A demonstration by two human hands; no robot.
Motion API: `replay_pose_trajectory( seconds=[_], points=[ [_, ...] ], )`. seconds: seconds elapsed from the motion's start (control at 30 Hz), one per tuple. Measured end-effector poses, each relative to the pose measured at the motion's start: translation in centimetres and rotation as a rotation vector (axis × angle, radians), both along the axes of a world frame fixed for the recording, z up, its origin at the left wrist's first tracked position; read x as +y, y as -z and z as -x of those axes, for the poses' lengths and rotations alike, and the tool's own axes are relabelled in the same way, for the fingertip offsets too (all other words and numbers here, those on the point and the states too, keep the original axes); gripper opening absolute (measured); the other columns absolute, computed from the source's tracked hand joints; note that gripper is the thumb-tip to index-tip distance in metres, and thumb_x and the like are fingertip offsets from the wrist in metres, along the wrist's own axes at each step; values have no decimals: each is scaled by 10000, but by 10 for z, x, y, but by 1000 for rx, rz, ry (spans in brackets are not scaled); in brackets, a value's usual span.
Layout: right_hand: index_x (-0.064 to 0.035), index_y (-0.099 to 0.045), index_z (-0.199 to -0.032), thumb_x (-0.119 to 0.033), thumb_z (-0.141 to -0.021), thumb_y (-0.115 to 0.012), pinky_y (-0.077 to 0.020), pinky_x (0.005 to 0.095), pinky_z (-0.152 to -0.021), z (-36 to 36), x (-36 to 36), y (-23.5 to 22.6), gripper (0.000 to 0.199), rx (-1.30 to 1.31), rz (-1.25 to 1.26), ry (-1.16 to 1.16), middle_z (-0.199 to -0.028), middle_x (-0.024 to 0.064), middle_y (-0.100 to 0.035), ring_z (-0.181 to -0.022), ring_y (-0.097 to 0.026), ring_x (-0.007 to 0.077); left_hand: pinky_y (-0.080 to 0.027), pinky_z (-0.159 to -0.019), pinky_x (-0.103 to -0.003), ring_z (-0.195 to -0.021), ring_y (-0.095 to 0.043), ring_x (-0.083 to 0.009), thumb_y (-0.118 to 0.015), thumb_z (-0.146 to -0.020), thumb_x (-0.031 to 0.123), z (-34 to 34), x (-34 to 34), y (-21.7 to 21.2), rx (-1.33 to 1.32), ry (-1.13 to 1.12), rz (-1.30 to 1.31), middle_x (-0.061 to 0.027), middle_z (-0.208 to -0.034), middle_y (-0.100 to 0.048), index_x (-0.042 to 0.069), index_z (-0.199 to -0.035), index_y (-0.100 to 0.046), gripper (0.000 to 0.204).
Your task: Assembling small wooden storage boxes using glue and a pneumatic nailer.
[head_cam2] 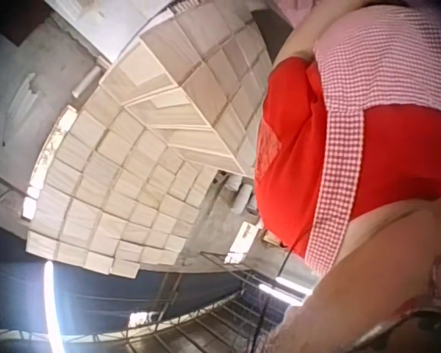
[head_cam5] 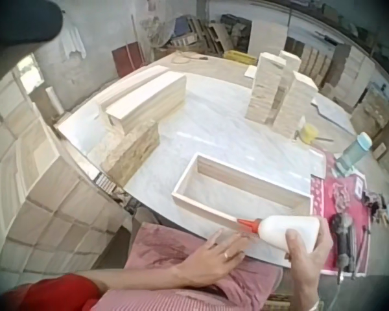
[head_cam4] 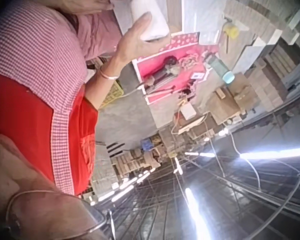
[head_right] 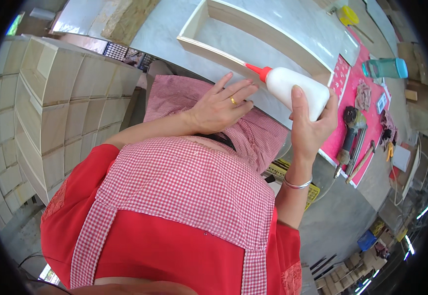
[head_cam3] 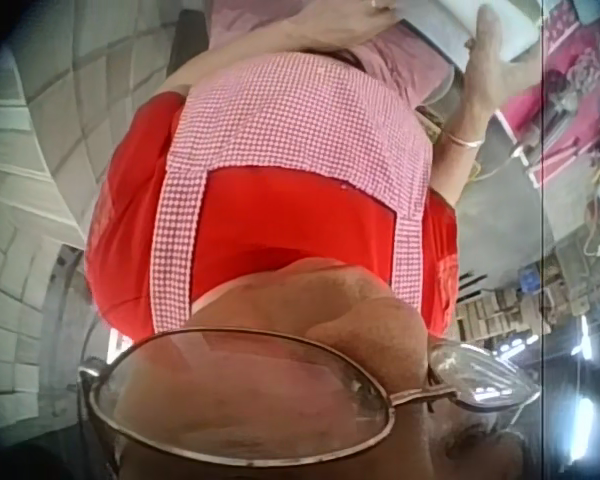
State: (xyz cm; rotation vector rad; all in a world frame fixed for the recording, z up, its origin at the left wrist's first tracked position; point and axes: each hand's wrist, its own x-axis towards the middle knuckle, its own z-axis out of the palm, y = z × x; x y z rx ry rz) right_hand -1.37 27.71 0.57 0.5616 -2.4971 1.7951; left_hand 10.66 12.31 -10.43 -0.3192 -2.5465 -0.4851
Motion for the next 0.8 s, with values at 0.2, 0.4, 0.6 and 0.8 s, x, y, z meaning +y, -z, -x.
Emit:
replay_pose_trajectory(
  seconds=[0.2, 0.4, 0.6, 0.8],
  points=[
    [-5, -592, -1062, -192, -854, -791, -449, 206, -455, 6, 49, -2, 343, -52, -3, 68, -883, 51, -640, -633, -584, 79, -316, -1118, -568, -1363, -437, -286, -669, -824, 171, 2, 1, -3, -43, 7, -8, -119, -1359, -543, 69, -985, -662, 191],
    [-12, -594, -1035, -238, -864, -782, -421, 201, -441, 10, 86, -5, 340, -27, -37, 209, -859, 45, -638, -599, -562, 70, -304, -1127, -572, -1366, -427, -292, -711, -797, 161, 3, 3, 0, -82, 36, -27, -111, -1369, -531, 76, -990, -654, 218],
    [-7, -603, -1037, -245, -883, -753, -348, 210, -442, 10, 115, -7, 321, -6, -47, 302, -795, 49, -627, -537, -504, 74, -282, -1144, -569, -1385, -401, -301, -720, -792, 165, 5, 5, 1, -135, 40, -20, -106, -1393, -510, 86, -1013, -656, 243],
    [4, -603, -1067, -248, -882, -753, -352, 217, -433, 12, 139, -8, 347, 24, -71, 358, -811, 61, -635, -536, -513, 83, -265, -1157, -563, -1393, -389, -309, -723, -789, 162, 6, 9, 2, -155, 49, -26, -105, -1406, -501, 90, -1040, -667, 266]
  ],
)
